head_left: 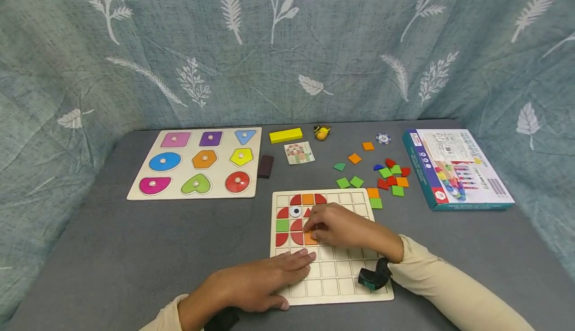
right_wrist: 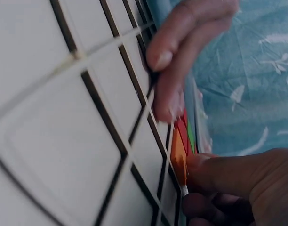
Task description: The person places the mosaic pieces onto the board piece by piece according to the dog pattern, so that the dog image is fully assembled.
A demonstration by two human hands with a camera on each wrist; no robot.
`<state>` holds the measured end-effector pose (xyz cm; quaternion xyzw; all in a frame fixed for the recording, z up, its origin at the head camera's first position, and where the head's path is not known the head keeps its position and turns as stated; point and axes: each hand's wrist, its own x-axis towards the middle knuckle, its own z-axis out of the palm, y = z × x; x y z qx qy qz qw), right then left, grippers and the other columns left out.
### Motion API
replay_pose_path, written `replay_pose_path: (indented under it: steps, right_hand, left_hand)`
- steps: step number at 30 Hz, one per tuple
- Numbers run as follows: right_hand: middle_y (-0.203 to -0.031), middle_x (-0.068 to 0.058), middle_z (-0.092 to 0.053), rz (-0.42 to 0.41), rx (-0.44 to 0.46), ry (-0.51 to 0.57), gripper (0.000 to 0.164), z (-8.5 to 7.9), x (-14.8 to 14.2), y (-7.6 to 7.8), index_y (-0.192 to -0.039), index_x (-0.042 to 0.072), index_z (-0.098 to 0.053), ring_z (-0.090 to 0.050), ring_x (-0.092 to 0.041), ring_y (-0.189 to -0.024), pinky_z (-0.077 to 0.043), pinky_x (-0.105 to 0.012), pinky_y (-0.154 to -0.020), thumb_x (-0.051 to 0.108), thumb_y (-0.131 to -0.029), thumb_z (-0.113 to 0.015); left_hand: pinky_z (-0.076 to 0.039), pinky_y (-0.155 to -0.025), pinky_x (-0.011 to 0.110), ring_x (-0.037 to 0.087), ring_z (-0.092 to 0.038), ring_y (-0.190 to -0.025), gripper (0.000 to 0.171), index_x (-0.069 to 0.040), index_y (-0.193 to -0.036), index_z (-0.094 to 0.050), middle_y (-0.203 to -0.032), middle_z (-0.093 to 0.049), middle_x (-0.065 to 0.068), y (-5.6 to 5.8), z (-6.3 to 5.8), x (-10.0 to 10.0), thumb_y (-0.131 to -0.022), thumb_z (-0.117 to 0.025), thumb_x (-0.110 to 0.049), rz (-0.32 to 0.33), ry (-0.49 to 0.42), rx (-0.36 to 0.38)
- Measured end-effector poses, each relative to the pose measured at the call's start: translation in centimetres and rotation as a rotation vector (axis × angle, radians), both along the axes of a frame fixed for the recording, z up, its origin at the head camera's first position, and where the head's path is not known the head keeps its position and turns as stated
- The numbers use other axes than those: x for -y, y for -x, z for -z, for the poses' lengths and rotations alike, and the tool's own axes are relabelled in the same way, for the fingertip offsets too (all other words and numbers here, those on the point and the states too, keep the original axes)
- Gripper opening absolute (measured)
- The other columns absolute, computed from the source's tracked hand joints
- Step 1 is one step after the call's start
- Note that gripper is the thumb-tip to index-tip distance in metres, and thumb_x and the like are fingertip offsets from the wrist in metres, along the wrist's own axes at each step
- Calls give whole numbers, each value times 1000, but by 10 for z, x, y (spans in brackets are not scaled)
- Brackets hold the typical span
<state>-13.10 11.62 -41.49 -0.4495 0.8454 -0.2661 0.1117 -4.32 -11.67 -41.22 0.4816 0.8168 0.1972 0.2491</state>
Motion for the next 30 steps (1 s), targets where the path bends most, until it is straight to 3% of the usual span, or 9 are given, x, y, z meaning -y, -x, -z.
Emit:
replay_pose_path:
  steps: [12,19,25,30]
  right_hand:
    - [-89,0,-64,226,-37,133,14,0,-44,31,-101,4,-75,-52,-9,-69,-46,-27,-60,3,-91,-66]
    - [-90,-6,-65,358,-90,116,16,2,-79,43,-103,-1,-73,-50,-13,-71,-45,-30,-61,-2,-90,-64]
    - [-90,-8,-61,473,-77,73,17,0,-106,48,-107,-5,-71,-49,-16,-69,-43,-32,-60,-2,-92,-61]
    - [-96,-14,-62,537,-112,19,22,-1,-119,49,-112,-4,-69,-50,-22,-74,-41,-39,-68,0,-91,-64]
  left_hand:
    - [-24,-113,34,18,-15,-146,70,-4,-150,-34,-161,-18,4,-1,0,1,-91,-69,-18,-5,-6,20]
    - [-24,-113,33,19,-16,-146,70,-3,-150,-34,-160,-20,5,-2,1,2,-91,-69,-18,9,-14,9]
    - [-24,-113,33,19,-16,-146,70,-2,-150,-34,-160,-20,6,-2,1,2,-91,-69,-17,11,-23,-4]
    - [-24,-113,33,19,-16,-146,70,-3,-150,-34,-160,-20,5,-2,1,2,-91,-69,-17,6,-21,2]
